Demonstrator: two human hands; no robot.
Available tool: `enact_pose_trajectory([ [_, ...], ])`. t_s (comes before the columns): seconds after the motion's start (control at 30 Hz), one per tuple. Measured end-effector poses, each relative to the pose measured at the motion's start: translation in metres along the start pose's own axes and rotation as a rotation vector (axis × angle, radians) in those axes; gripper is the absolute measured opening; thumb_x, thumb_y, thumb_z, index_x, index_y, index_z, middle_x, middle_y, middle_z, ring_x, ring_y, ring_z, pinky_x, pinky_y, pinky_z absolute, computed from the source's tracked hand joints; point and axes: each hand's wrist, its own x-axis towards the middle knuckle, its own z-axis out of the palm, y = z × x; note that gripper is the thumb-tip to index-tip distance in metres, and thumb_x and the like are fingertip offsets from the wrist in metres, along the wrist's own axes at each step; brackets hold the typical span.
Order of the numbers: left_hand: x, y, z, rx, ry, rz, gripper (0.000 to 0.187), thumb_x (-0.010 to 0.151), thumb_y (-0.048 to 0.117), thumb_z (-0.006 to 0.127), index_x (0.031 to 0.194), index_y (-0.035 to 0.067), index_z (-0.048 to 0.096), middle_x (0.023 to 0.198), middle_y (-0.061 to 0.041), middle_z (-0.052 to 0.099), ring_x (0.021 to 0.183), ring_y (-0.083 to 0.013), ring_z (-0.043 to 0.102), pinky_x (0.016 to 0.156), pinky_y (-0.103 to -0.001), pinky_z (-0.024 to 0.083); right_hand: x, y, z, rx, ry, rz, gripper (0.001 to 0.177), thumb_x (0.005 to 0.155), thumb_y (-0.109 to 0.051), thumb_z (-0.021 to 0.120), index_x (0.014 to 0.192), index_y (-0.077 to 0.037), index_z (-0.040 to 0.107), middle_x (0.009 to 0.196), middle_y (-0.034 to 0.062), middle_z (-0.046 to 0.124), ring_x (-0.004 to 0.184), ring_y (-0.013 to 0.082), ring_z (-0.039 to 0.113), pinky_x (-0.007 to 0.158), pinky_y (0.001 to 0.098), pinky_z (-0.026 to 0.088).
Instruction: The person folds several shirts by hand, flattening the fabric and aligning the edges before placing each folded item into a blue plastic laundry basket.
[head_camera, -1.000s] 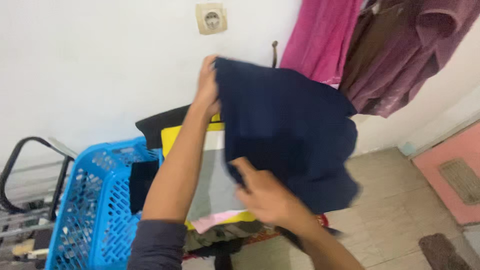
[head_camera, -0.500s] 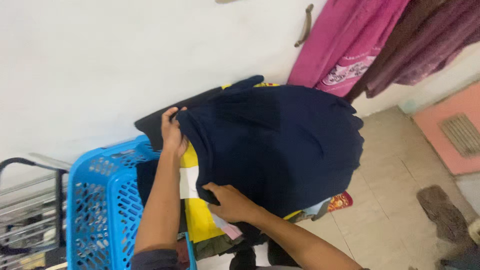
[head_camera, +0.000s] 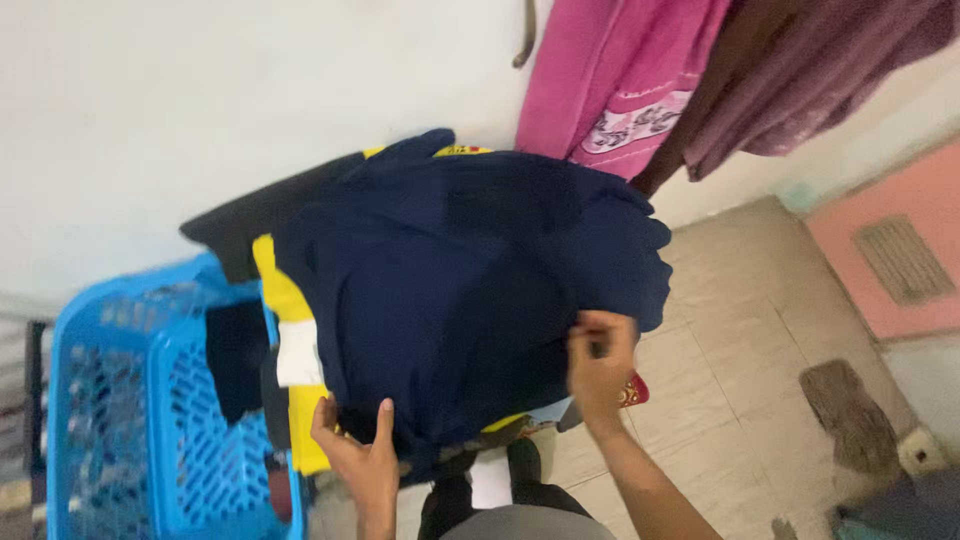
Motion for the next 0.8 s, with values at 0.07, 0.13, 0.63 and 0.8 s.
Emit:
enact_pose_trajectory([
  [0.07, -0.024, -0.006, 0.01, 0.005, 0.04, -0.108, 0.083, 0.084, 0.017, 0.085, 0.147, -0.009, 0.037, 0.14, -0.029, 0.052, 0.131, -0.0363, 0.053, 0.113, -0.044, 0.04, 0.002, 0.067, -0.013, 0.074, 0.072, 0.277, 0.033, 0.092, -0.004, 0.073, 0.122, -0.002, 0.059, 0.116, 0.0115, 0.063, 0.103, 0.0189, 0.061, 0.091, 0.0336, 0.052],
  [0.13, -0.046, -0.011, 0.012, 0.008, 0.096, -0.212, 0.084, 0.085, 0.017, 0.085, 0.147, -0.01, 0.036, 0.138, -0.029, 0.053, 0.129, -0.0359, 0.054, 0.11, -0.044, 0.041, 0.0, 0.127, -0.027, -0.013, 0.033, 0.365, 0.057, 0.097, -0.018, 0.079, 0.142, 0.0, 0.049, 0.135, 0.0209, 0.054, 0.126, 0.0286, 0.054, 0.109, 0.0424, 0.045],
  [0.63, -0.104, 0.038, 0.015, -0.251, 0.115, -0.375, 0.039, 0.103, 0.027, 0.053, 0.125, -0.003, 0.064, 0.109, -0.006, 0.071, 0.098, -0.0127, 0.063, 0.086, -0.028, 0.048, 0.024, 0.25, -0.072, 0.483, -0.199, 1.212, 0.03, 0.093, -0.032, 0.067, 0.115, -0.014, 0.062, 0.114, 0.0026, 0.064, 0.097, 0.0156, 0.06, 0.083, 0.0322, 0.047],
  [0.8, -0.052, 0.094, -0.017, -0.398, 0.22, -0.873, 0.05, 0.114, 0.024, 0.043, 0.133, -0.021, 0.055, 0.121, -0.054, 0.037, 0.106, -0.0709, 0.025, 0.088, -0.072, 0.022, 0.009, 0.166, -0.073, 0.691, -0.223, 1.19, 0.031, 0.1, -0.042, 0.065, 0.092, -0.013, 0.057, 0.093, 0.0043, 0.053, 0.082, 0.0188, 0.053, 0.079, 0.04, 0.051],
])
